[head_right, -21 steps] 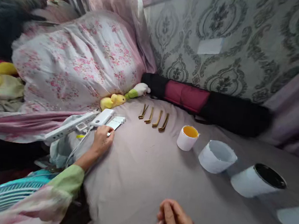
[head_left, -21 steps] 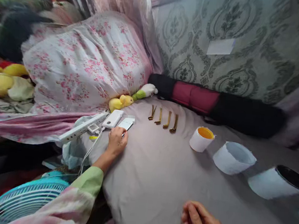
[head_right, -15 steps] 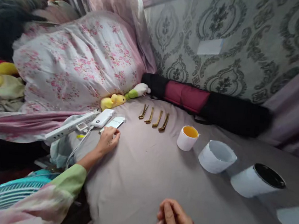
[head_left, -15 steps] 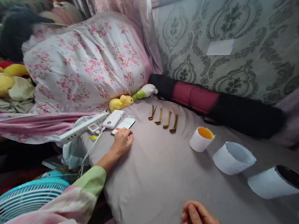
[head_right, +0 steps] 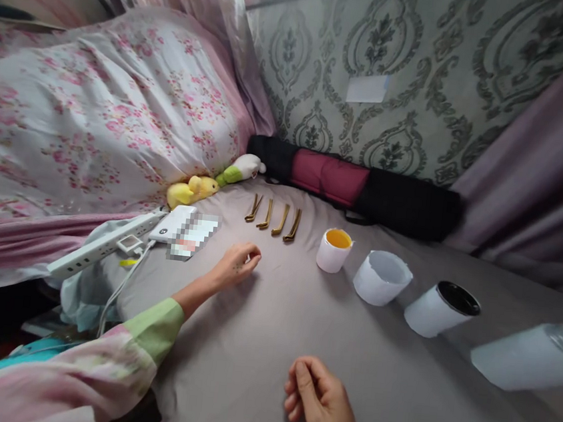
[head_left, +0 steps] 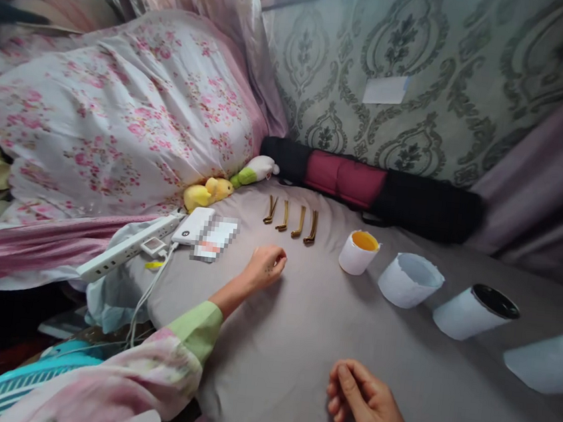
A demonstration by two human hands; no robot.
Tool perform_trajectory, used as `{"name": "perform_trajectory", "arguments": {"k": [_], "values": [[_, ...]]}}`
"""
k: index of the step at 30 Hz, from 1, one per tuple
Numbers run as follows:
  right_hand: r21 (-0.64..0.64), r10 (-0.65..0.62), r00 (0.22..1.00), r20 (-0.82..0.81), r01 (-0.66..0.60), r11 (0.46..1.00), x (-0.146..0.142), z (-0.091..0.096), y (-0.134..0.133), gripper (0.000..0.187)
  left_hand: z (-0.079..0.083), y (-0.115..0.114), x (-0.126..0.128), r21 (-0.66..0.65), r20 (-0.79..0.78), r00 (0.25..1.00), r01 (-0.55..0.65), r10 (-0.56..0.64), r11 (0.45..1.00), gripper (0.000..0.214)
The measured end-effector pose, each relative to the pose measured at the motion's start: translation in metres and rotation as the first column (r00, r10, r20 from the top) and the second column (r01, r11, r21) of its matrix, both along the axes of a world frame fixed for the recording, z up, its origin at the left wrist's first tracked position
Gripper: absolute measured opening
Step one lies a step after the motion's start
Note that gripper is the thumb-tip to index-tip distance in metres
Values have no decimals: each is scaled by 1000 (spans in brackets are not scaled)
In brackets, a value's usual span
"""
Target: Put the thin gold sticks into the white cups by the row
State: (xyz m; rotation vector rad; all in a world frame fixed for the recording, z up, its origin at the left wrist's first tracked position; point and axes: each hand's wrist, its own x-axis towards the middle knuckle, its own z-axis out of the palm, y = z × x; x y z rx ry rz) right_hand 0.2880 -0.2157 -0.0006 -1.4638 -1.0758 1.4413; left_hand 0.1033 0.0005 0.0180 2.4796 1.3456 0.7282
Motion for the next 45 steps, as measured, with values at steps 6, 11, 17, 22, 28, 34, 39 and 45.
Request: {"name": "perform_trajectory", "arguments": {"k": [6,11,17,22,28,34,39,45], "values": [[-41,66,997,46,-65,997,-1,3,3,41,5,22,23,-63,2,995,95,-95,994,16],[-95,134,982,131,-122,988,0,12,16,37,-1,45,41,-83,0,999,48,-48,995,16],[-5,53,935,352,-55,998,2,14,51,32,-3,63,60,-94,-11,1000,4,-5,996,19],[114,-32,851,524,-33,993,-4,8,78,32,-4,69,72,-105,-24,999,-33,31,994,19],[241,-188,649,737,7,970,-12,1,83,36,-5,78,77,-113,-37,996,-84,80,990,20],[285,-217,654,725,2,958,-12,-3,79,39,-4,86,82,-123,-58,994,-97,91,988,20],[294,-225,670,707,12,956,-10,-3,79,42,-3,86,89,-124,-80,993,-94,85,988,20],[308,-234,682,693,13,951,-10,-4,79,40,0,88,97,-128,-120,988,-111,95,986,20]]}}
